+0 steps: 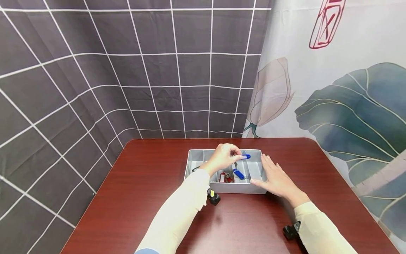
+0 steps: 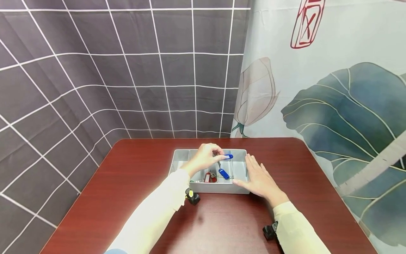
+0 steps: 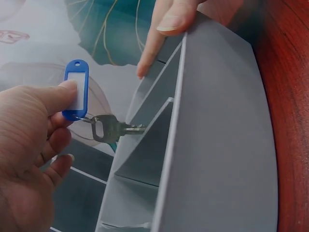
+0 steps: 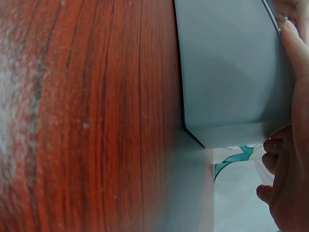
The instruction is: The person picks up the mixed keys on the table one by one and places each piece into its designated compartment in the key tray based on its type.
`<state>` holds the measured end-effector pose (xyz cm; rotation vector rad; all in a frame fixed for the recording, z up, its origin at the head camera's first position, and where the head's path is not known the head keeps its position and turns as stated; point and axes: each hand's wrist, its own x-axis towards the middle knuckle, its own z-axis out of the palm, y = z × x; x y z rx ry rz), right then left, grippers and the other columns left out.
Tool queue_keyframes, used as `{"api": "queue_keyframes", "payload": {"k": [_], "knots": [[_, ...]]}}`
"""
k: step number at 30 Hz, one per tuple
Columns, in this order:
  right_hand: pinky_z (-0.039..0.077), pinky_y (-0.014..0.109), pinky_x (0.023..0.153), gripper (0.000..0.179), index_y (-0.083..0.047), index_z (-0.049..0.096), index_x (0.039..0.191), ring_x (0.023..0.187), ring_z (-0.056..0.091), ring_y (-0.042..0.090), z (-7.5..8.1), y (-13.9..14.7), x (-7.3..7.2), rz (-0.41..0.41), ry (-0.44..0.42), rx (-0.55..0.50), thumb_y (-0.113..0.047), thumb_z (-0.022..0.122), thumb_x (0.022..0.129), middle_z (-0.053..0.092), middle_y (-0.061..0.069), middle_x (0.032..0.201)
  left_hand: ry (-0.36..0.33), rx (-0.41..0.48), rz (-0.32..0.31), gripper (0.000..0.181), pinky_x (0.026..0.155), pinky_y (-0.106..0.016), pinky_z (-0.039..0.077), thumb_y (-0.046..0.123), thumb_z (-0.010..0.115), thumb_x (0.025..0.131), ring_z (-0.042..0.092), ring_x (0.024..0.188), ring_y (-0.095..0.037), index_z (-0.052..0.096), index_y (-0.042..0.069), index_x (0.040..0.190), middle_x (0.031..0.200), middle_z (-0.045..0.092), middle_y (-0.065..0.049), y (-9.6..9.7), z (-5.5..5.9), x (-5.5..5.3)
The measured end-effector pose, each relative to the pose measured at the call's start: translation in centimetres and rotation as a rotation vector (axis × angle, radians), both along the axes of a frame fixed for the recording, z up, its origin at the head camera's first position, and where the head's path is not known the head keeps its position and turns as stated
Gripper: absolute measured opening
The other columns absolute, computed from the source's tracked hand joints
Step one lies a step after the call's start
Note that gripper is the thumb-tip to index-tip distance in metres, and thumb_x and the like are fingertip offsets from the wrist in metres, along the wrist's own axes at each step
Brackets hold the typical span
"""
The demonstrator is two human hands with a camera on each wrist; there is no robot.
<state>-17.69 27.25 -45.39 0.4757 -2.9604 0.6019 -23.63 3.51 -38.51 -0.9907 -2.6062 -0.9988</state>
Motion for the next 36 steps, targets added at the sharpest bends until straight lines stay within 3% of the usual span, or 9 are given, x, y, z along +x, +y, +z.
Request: {"api": "queue_keyframes", "payload": {"k": [9, 21, 31, 36], "knots": [[0.016, 0.063, 0.108, 0.112, 0.003, 0.012, 0.151, 0.143, 0.015, 0.041, 0.0, -0.1, 0.2, -0.005, -0.005, -0.001, -0.063, 0.066, 0.078, 0.015, 0.023, 0.156, -0.082, -0.034, -0.009, 0.008, 0.064, -0.013, 0.043, 0.025, 0.075, 0.084, 0.054, 0.068, -0.001, 0.073, 0.018, 0.082, 0.073, 0.063, 0.013, 0.2, -1.3, 0.0], [0.015, 0.063, 0.108, 0.112, 0.003, 0.010, 0.151, 0.143, 0.013, 0.040, 0.2, -0.1, -0.1, 0.002, -0.025, -0.018, -0.061, 0.067, 0.079, 0.013, 0.022, 0.157, -0.005, -0.097, -0.011, 0.007, 0.068, -0.014, 0.042, 0.023, 0.077, 0.083, 0.055, 0.069, 0.001, 0.075, 0.016, 0.081, 0.075, 0.066, 0.011, -0.2, -2.4, -0.2], [0.015, 0.064, 0.108, 0.112, 0.003, 0.010, 0.151, 0.143, 0.013, 0.040, 0.3, -0.2, -0.5, 0.007, -0.026, -0.024, -0.061, 0.067, 0.079, 0.013, 0.023, 0.157, -0.032, -0.101, 0.002, 0.004, 0.069, -0.016, 0.043, 0.021, 0.076, 0.083, 0.056, 0.071, 0.000, 0.075, 0.017, 0.082, 0.076, 0.066, 0.011, -0.3, -1.4, -0.2], [0.016, 0.064, 0.108, 0.112, 0.003, 0.009, 0.152, 0.143, 0.013, 0.039, 0.4, -0.2, -0.3, 0.001, -0.031, -0.026, -0.060, 0.068, 0.079, 0.013, 0.022, 0.157, -0.003, -0.089, -0.015, 0.004, 0.071, -0.016, 0.044, 0.023, 0.075, 0.084, 0.056, 0.075, -0.001, 0.074, 0.019, 0.084, 0.078, 0.066, 0.013, -1.1, -0.8, 0.1]]}}
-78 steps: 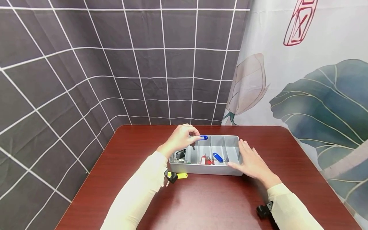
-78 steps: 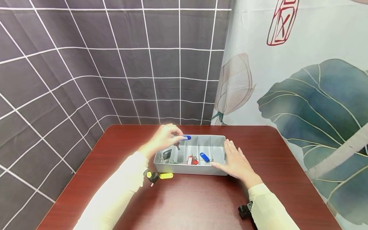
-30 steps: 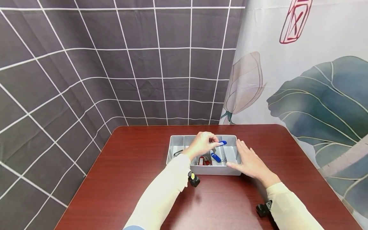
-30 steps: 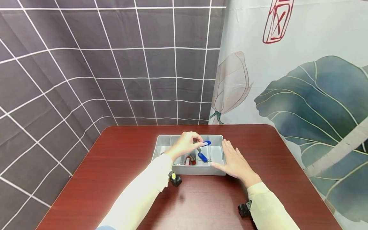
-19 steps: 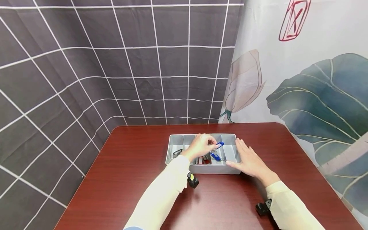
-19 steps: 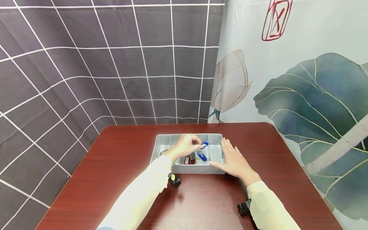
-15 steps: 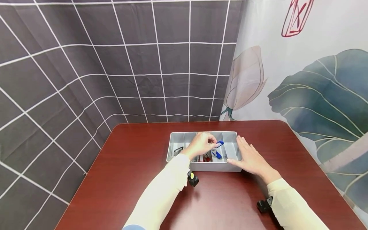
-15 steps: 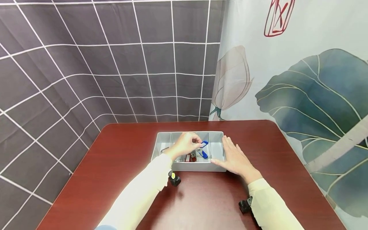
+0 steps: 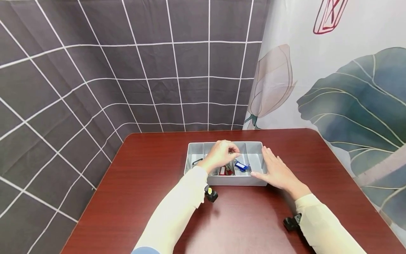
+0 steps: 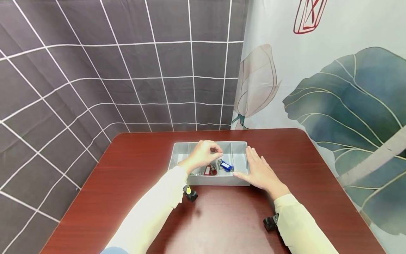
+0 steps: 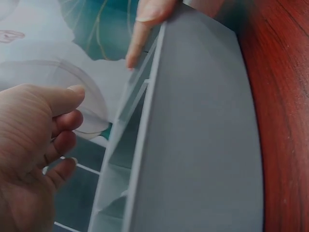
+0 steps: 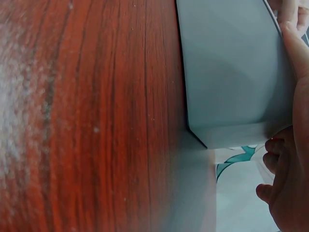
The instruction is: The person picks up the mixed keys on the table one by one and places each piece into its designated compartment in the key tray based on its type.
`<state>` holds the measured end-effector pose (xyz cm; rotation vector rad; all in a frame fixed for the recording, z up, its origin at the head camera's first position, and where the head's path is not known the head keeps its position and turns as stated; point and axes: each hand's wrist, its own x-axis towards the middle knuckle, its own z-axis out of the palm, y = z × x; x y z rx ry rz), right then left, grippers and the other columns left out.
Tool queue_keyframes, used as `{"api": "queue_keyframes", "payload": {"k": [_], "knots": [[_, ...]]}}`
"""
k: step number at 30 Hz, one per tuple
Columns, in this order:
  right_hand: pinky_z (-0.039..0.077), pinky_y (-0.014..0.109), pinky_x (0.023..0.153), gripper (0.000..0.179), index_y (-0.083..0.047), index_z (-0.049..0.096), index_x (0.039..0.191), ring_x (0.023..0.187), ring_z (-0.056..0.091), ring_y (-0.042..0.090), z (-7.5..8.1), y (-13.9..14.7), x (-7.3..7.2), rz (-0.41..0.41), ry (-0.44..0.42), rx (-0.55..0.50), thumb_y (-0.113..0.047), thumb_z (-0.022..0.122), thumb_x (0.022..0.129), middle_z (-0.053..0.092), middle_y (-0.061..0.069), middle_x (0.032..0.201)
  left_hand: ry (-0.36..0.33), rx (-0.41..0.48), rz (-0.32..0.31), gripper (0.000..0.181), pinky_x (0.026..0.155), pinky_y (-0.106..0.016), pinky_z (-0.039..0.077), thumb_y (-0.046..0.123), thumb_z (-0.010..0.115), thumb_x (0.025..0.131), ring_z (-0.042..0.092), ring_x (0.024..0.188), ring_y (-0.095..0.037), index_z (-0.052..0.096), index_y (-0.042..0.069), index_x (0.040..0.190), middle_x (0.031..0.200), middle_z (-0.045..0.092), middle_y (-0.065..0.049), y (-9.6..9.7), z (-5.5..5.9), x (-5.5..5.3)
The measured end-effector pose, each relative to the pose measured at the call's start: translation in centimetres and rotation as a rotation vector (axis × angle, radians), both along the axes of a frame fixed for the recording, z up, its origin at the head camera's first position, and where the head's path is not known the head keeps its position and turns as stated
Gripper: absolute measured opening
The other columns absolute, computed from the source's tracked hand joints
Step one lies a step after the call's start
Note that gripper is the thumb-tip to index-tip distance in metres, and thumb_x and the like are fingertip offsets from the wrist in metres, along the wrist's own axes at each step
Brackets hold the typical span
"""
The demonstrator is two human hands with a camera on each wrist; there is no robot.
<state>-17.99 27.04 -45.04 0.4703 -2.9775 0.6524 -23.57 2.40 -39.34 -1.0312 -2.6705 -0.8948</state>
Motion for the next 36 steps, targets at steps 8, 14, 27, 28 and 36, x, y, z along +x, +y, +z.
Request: {"api": "queue_keyframes", "payload": {"k": [8, 14, 27, 28, 36], "knots": [[0.013, 0.063, 0.109, 0.113, -0.001, 0.004, 0.153, 0.144, 0.009, 0.038, 0.3, -0.1, 0.1, -0.002, -0.036, -0.014, -0.062, 0.065, 0.080, 0.008, 0.021, 0.158, 0.060, 0.045, 0.025, 0.005, 0.073, -0.019, 0.046, 0.022, 0.076, 0.083, 0.058, 0.079, -0.005, 0.074, 0.018, 0.083, 0.080, 0.067, 0.010, -2.8, 1.5, 0.7], [0.014, 0.063, 0.109, 0.112, 0.000, 0.004, 0.152, 0.144, 0.011, 0.039, 0.2, 0.0, -0.2, -0.002, -0.016, -0.018, -0.058, 0.067, 0.081, 0.011, 0.023, 0.157, 0.073, 0.046, 0.054, 0.007, 0.077, -0.024, 0.046, 0.024, 0.077, 0.082, 0.058, 0.083, -0.007, 0.074, 0.019, 0.085, 0.082, 0.067, 0.010, -5.7, 2.6, 1.7], [0.015, 0.064, 0.108, 0.111, 0.003, 0.005, 0.152, 0.143, 0.012, 0.042, 0.0, -0.2, 0.2, 0.017, 0.000, -0.025, -0.059, 0.066, 0.082, 0.012, 0.027, 0.156, 0.117, 0.083, 0.142, 0.006, 0.070, -0.027, 0.046, 0.022, 0.078, 0.079, 0.055, 0.077, -0.005, 0.074, 0.019, 0.082, 0.077, 0.065, 0.012, -12.1, 2.3, 3.6], [0.015, 0.063, 0.108, 0.111, 0.003, 0.005, 0.152, 0.143, 0.012, 0.041, 0.0, -0.3, 0.2, 0.015, -0.003, -0.025, -0.057, 0.067, 0.082, 0.012, 0.026, 0.156, 0.112, 0.086, 0.148, 0.007, 0.068, -0.027, 0.046, 0.022, 0.078, 0.079, 0.055, 0.076, -0.006, 0.074, 0.018, 0.083, 0.078, 0.065, 0.012, -12.5, 2.2, 3.8], [0.015, 0.063, 0.108, 0.111, 0.002, 0.004, 0.152, 0.143, 0.012, 0.042, 0.1, -0.1, 0.0, 0.005, -0.014, -0.012, -0.058, 0.066, 0.081, 0.010, 0.024, 0.157, 0.115, 0.127, 0.181, 0.012, 0.067, -0.030, 0.046, 0.018, 0.080, 0.078, 0.057, 0.075, -0.011, 0.075, 0.012, 0.087, 0.079, 0.066, 0.006, -15.5, 1.3, 5.3]]}}
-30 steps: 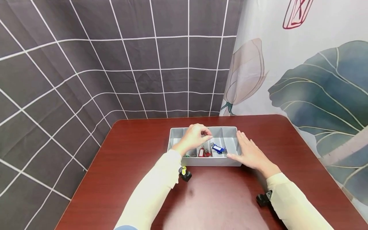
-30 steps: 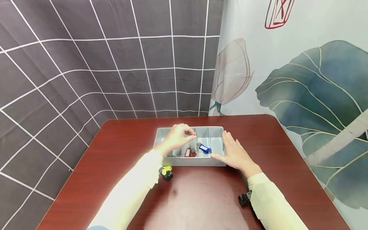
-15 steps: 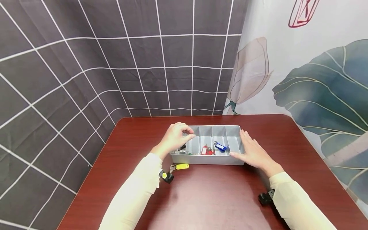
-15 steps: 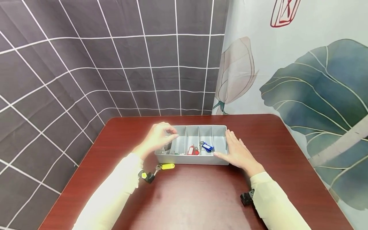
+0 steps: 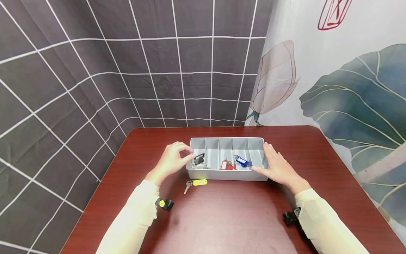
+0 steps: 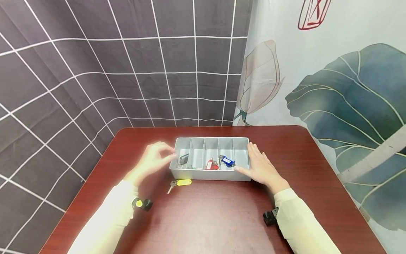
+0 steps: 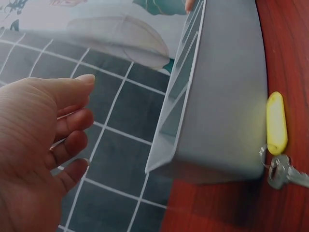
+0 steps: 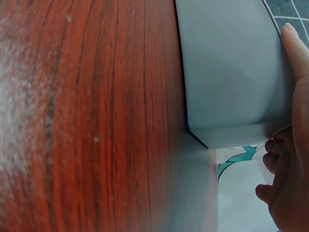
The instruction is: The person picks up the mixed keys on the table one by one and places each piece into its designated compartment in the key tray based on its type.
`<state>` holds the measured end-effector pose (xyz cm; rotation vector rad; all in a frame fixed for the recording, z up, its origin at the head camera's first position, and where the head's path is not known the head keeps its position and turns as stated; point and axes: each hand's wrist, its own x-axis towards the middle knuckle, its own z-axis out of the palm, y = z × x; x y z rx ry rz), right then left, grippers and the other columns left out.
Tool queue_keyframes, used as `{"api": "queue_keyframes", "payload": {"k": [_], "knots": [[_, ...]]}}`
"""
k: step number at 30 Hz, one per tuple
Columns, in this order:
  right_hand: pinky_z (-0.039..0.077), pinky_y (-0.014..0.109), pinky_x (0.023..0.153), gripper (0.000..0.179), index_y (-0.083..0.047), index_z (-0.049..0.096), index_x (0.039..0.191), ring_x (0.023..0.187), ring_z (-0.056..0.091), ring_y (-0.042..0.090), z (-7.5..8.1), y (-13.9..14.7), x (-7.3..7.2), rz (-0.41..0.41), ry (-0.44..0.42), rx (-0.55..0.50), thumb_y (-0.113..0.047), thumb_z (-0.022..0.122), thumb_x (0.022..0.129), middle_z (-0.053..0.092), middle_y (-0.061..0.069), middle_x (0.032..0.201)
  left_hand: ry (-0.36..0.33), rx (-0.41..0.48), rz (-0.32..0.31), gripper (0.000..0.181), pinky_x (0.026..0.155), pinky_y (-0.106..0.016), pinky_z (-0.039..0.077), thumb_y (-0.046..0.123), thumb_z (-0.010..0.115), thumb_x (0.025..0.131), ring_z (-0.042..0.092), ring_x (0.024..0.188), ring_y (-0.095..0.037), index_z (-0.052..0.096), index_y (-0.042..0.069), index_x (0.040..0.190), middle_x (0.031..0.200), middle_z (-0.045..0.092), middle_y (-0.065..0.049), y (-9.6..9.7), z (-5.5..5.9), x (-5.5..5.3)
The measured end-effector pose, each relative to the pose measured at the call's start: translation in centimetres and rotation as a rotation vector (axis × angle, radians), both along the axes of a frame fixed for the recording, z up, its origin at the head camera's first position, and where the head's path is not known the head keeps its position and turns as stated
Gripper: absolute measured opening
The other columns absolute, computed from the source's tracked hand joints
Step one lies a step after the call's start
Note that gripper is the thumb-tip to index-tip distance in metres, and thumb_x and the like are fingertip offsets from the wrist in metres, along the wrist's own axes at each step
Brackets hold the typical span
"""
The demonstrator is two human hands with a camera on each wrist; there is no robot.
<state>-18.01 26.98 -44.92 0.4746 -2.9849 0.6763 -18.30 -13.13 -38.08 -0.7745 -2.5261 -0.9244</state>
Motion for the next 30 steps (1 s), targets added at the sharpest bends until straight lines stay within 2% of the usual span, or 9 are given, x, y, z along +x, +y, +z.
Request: {"api": "queue_keyframes", "payload": {"k": [8, 13, 18, 23, 30], "knots": [[0.015, 0.063, 0.108, 0.112, 0.001, 0.004, 0.152, 0.143, 0.012, 0.042, -0.1, -0.3, -0.4, 0.001, 0.005, -0.014, -0.063, 0.063, 0.081, 0.011, 0.025, 0.157, 0.001, 0.036, 0.050, 0.012, 0.065, -0.030, 0.046, 0.018, 0.081, 0.076, 0.057, 0.073, -0.010, 0.075, 0.015, 0.086, 0.077, 0.065, 0.010, -2.1, -1.2, 1.1], [0.016, 0.063, 0.109, 0.112, 0.001, 0.005, 0.152, 0.143, 0.012, 0.042, -0.1, -0.6, -0.6, 0.001, 0.006, -0.022, -0.063, 0.063, 0.081, 0.011, 0.024, 0.157, -0.010, 0.052, 0.055, 0.013, 0.064, -0.030, 0.046, 0.016, 0.082, 0.075, 0.058, 0.072, -0.012, 0.074, 0.016, 0.085, 0.076, 0.065, 0.011, -2.8, -1.8, 1.6], [0.016, 0.062, 0.109, 0.112, 0.003, 0.007, 0.152, 0.143, 0.012, 0.041, 0.0, -1.2, -0.8, 0.010, 0.007, -0.032, -0.064, 0.063, 0.081, 0.012, 0.024, 0.157, -0.036, 0.045, 0.085, 0.012, 0.063, -0.029, 0.046, 0.018, 0.082, 0.075, 0.056, 0.071, -0.008, 0.074, 0.017, 0.084, 0.077, 0.064, 0.012, -3.3, -2.4, 2.0], [0.016, 0.060, 0.110, 0.113, 0.003, 0.008, 0.152, 0.144, 0.012, 0.039, 0.0, -1.6, -1.2, 0.006, 0.014, -0.027, -0.067, 0.062, 0.080, 0.012, 0.023, 0.157, -0.043, 0.051, 0.071, 0.014, 0.063, -0.029, 0.046, 0.019, 0.082, 0.075, 0.057, 0.070, -0.009, 0.075, 0.013, 0.085, 0.077, 0.065, 0.011, -3.6, -2.8, 2.2], [0.017, 0.060, 0.110, 0.114, 0.002, 0.007, 0.152, 0.144, 0.013, 0.039, -0.2, -2.1, -1.7, 0.015, 0.012, -0.022, -0.067, 0.062, 0.079, 0.012, 0.023, 0.157, -0.070, 0.020, 0.074, 0.014, 0.064, -0.028, 0.046, 0.021, 0.083, 0.075, 0.058, 0.071, -0.009, 0.075, 0.015, 0.086, 0.077, 0.064, 0.013, -4.0, -3.7, 2.7]]}}
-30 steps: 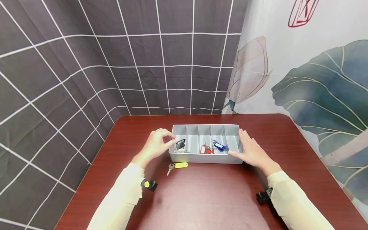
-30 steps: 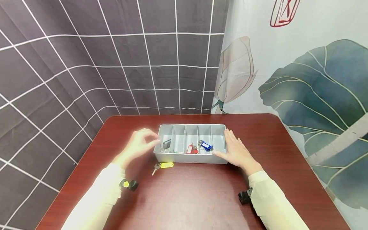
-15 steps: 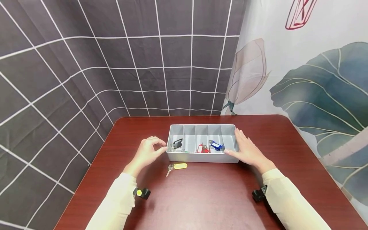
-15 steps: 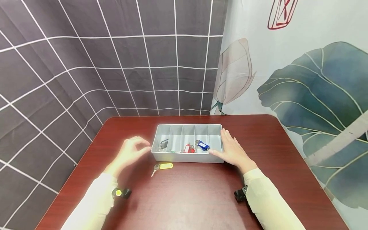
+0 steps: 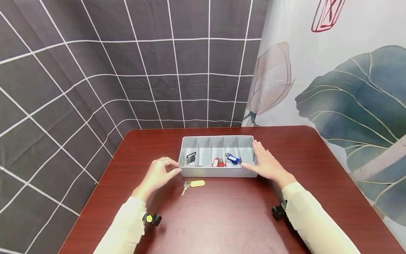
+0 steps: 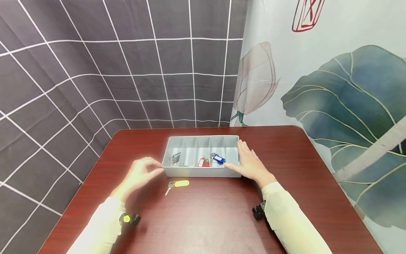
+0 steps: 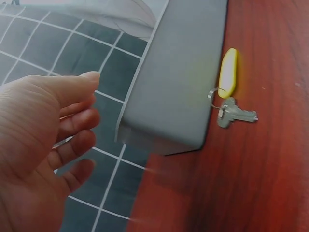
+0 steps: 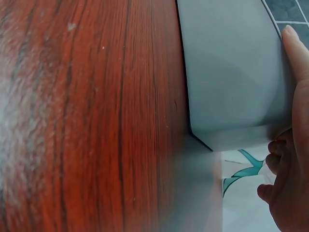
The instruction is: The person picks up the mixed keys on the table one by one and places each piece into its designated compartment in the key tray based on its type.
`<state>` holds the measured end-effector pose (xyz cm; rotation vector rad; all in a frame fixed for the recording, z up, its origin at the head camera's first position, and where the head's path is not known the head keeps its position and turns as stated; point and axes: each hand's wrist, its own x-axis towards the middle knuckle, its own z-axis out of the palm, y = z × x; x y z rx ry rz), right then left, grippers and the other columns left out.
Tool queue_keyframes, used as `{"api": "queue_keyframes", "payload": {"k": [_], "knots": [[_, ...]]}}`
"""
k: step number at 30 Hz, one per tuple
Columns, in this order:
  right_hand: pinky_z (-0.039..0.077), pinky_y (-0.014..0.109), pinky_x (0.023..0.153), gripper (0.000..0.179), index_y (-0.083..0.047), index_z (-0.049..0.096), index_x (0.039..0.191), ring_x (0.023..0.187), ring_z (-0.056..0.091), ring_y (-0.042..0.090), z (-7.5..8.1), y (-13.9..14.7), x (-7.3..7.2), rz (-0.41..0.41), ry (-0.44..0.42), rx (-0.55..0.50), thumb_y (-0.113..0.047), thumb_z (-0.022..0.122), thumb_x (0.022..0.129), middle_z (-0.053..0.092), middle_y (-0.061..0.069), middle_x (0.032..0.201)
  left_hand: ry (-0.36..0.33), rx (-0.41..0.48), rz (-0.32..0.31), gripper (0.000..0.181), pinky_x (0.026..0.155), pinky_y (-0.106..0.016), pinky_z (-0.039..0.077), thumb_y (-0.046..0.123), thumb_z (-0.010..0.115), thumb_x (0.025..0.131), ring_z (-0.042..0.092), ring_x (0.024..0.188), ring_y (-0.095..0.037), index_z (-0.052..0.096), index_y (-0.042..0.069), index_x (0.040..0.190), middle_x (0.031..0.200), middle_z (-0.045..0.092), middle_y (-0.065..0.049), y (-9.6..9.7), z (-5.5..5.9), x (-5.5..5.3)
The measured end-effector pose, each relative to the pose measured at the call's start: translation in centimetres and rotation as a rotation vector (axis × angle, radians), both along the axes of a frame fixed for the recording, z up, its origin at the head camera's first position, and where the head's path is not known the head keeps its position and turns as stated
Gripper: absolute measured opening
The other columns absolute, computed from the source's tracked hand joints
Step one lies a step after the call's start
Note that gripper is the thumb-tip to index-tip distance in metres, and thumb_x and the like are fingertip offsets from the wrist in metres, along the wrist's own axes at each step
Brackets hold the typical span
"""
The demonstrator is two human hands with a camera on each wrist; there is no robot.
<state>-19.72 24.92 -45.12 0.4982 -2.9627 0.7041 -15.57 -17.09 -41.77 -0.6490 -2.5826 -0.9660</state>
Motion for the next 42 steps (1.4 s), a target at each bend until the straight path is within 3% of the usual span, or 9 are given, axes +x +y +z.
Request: {"api": "queue_keyframes", "payload": {"k": [15, 21, 42], "knots": [[0.018, 0.060, 0.109, 0.116, 0.003, 0.007, 0.152, 0.143, 0.014, 0.039, 0.0, -1.6, -0.3, 0.019, 0.004, -0.023, -0.070, 0.060, 0.078, 0.014, 0.025, 0.156, -0.090, -0.035, 0.003, 0.019, 0.065, -0.026, 0.047, 0.022, 0.083, 0.074, 0.058, 0.071, -0.006, 0.074, 0.013, 0.088, 0.077, 0.064, 0.014, -0.5, -2.8, 1.2], [0.020, 0.062, 0.108, 0.112, 0.004, 0.009, 0.151, 0.142, 0.016, 0.042, -0.2, -2.3, -0.6, 0.030, 0.020, -0.018, -0.064, 0.063, 0.081, 0.016, 0.026, 0.155, -0.124, -0.027, 0.010, 0.018, 0.065, -0.027, 0.047, 0.020, 0.083, 0.075, 0.057, 0.071, -0.005, 0.074, 0.013, 0.088, 0.077, 0.063, 0.015, -0.6, -3.4, 1.6], [0.019, 0.061, 0.108, 0.112, 0.003, 0.009, 0.152, 0.142, 0.016, 0.041, -0.1, -2.8, -0.5, 0.027, 0.019, -0.029, -0.063, 0.065, 0.080, 0.016, 0.025, 0.155, -0.191, -0.048, 0.002, 0.029, 0.062, -0.022, 0.046, 0.024, 0.085, 0.072, 0.055, 0.066, -0.004, 0.075, 0.009, 0.095, 0.075, 0.060, 0.008, 2.2, -6.2, 1.7]]}}
